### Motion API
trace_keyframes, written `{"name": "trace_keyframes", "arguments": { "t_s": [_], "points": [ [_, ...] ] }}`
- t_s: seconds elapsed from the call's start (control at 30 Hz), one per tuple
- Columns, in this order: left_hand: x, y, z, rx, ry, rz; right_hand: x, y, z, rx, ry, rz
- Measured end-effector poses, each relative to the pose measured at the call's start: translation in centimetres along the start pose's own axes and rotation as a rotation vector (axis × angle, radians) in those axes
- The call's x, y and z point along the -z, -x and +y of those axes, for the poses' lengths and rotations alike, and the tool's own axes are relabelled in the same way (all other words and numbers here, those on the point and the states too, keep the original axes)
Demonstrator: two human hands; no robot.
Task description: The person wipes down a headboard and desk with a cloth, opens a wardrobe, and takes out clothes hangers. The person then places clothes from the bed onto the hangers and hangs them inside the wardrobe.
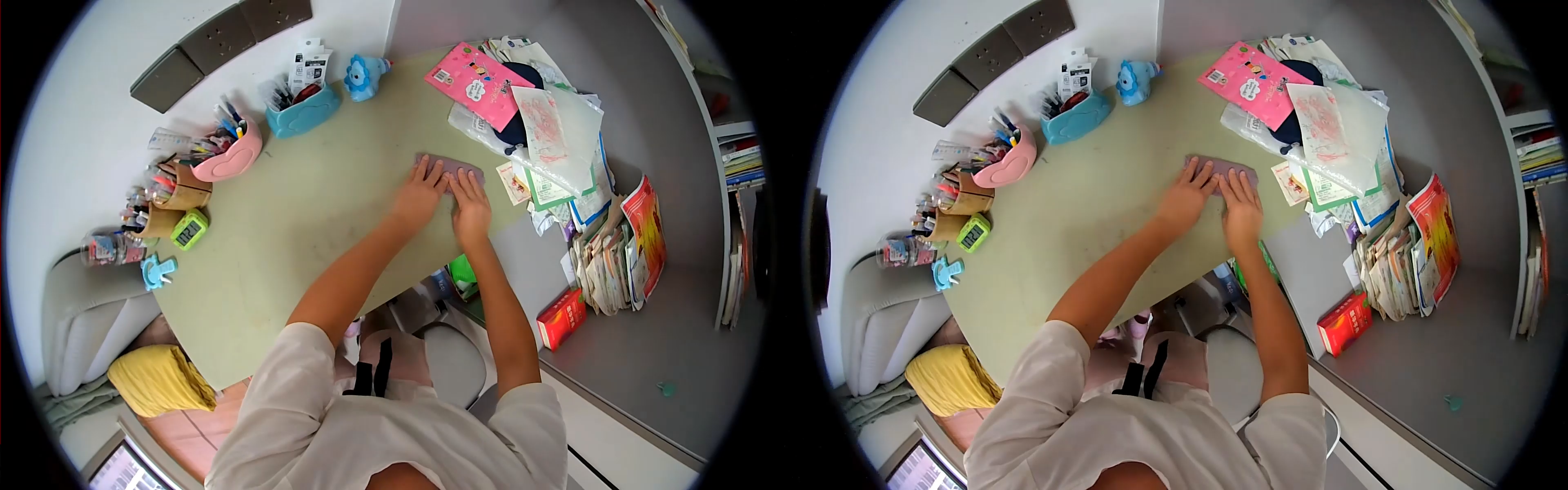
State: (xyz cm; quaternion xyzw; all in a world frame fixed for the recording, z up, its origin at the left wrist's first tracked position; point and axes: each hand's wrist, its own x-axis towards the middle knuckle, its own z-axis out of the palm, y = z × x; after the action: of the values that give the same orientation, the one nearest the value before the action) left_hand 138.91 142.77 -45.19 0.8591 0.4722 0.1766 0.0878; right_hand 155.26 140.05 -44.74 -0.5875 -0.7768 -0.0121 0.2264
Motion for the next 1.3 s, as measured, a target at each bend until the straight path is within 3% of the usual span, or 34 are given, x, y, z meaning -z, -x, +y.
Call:
{"name": "trace_keyframes", "arguments": {
  "t_s": [0.27,0.47,0.53,0.93,1.3],
  "points": [
    [-0.1,7.8,-1.6,-0.059,0.116,0.087,0.7,5.2,-7.0,-0.024,0.068,-0.084],
    [4.3,18.1,-3.5,-0.022,0.086,0.107,0.2,8.9,-15.9,0.054,0.054,-0.112],
    [6.3,22.9,-4.4,0.047,0.054,0.047,-0.6,10.3,-20.0,0.107,0.045,-0.095],
    [15.8,50.2,-9.6,0.474,-0.096,0.200,-5.3,16.7,-44.2,0.517,-0.189,-0.133],
    [17.8,60.5,-10.0,0.797,-0.337,0.314,-7.7,17.4,-54.9,0.855,-0.399,-0.209]
  ]
}}
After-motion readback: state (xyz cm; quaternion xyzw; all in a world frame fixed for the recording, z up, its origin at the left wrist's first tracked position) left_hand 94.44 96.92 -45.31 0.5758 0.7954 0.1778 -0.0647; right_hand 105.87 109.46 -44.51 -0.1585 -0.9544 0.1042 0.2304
